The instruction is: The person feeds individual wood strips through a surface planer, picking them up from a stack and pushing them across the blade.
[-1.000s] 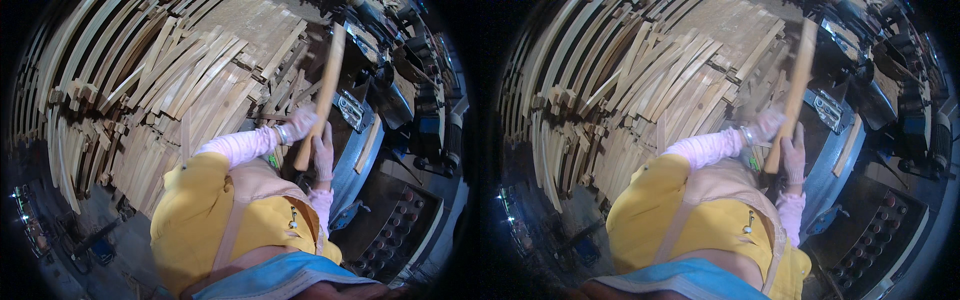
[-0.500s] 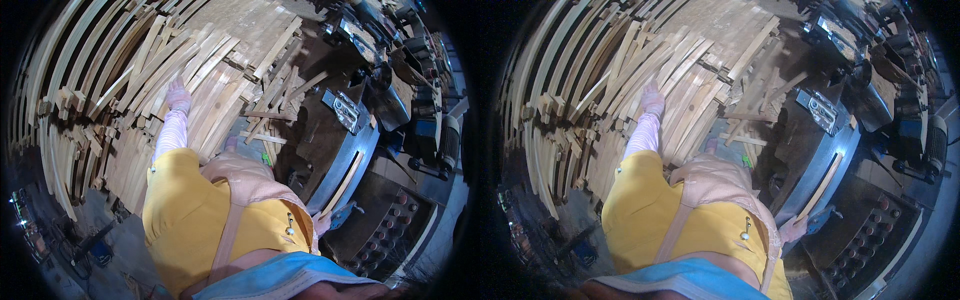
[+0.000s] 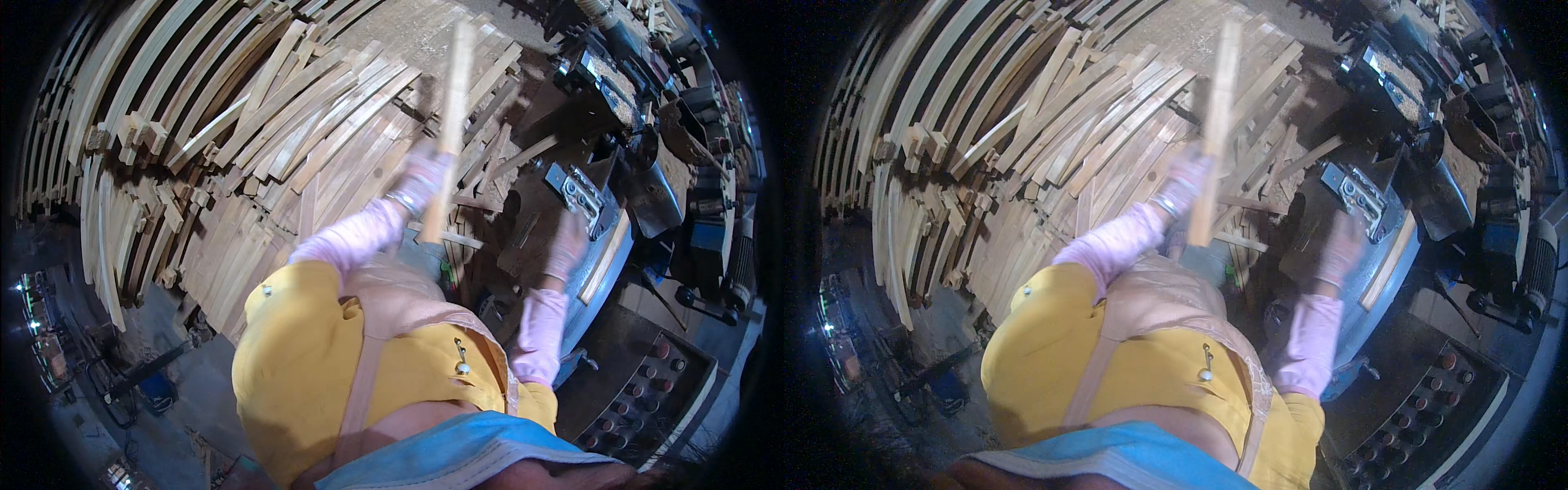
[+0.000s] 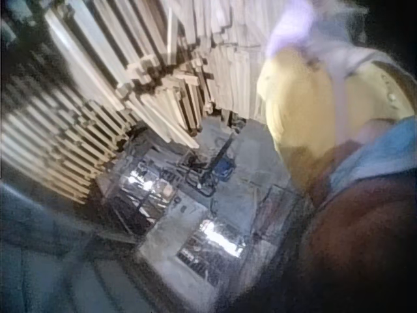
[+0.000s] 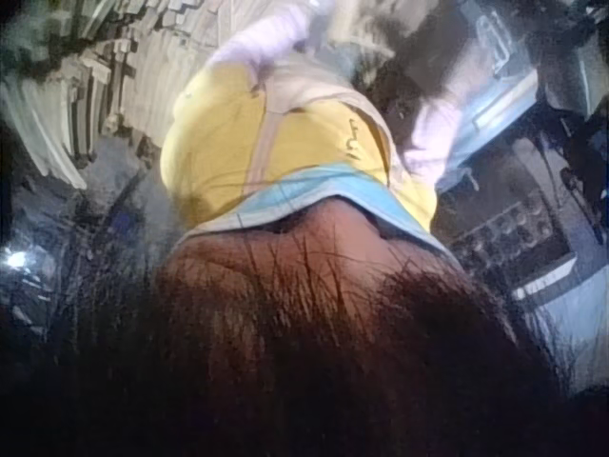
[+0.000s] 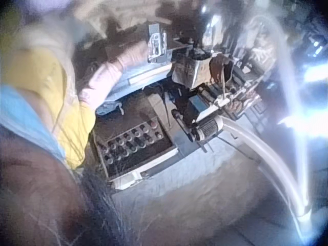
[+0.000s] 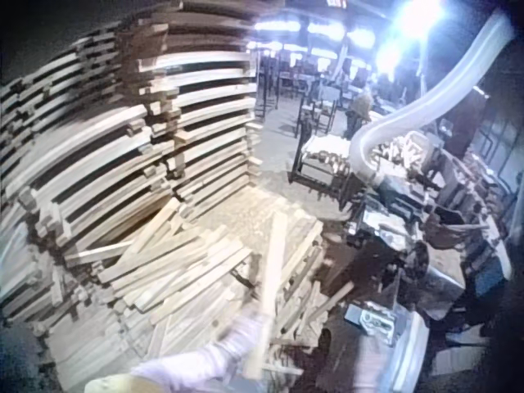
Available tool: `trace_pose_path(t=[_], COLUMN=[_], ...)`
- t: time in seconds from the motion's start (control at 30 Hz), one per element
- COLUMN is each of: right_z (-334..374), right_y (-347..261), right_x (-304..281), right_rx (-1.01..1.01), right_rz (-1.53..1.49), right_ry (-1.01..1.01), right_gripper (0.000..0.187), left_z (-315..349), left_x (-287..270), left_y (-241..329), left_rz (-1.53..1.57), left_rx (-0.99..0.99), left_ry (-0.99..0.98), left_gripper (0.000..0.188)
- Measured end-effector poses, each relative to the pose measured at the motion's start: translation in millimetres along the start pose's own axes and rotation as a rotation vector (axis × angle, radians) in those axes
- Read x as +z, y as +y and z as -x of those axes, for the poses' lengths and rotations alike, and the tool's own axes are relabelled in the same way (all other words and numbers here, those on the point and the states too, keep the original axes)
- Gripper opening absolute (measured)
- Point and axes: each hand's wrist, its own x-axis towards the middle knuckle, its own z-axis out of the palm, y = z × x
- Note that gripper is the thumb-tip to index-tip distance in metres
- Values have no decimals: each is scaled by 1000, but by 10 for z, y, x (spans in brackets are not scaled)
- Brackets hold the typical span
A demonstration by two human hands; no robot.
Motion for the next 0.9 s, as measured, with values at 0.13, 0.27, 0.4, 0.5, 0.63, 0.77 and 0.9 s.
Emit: trace_pose_path(t=[0.13,0.27,0.4,0.5,0.63,0.77,0.9], right_z=[491,673,1401,2494,2520,1379,191], right_y=[-758,-697,-595,284,567,795,1016], right_x=[747,-105,-1126,-1633,-1538,-1244,-951], right_rx=[434,609,735,401,325,246,281], right_rz=[-534,-479,-101,700,931,967,813], right_ry=[-456,-208,16,86,90,135,109], right_gripper=[34,32,41,48,44,48,44], left_z=[365,-115,-1308,-1244,-1081,-1048,-958], left_x=[551,-146,-2042,-3042,-3088,-2933,-3049], left_y=[222,864,-35,8,265,493,207], left_rz=[-331,-662,-1493,-1640,-1628,-1574,-1463], left_rx=[243,-15,150,-86,-279,-394,-292], left_ry=[-391,-261,373,556,425,359,238], left_gripper=[52,66,92,83,83,89,88])
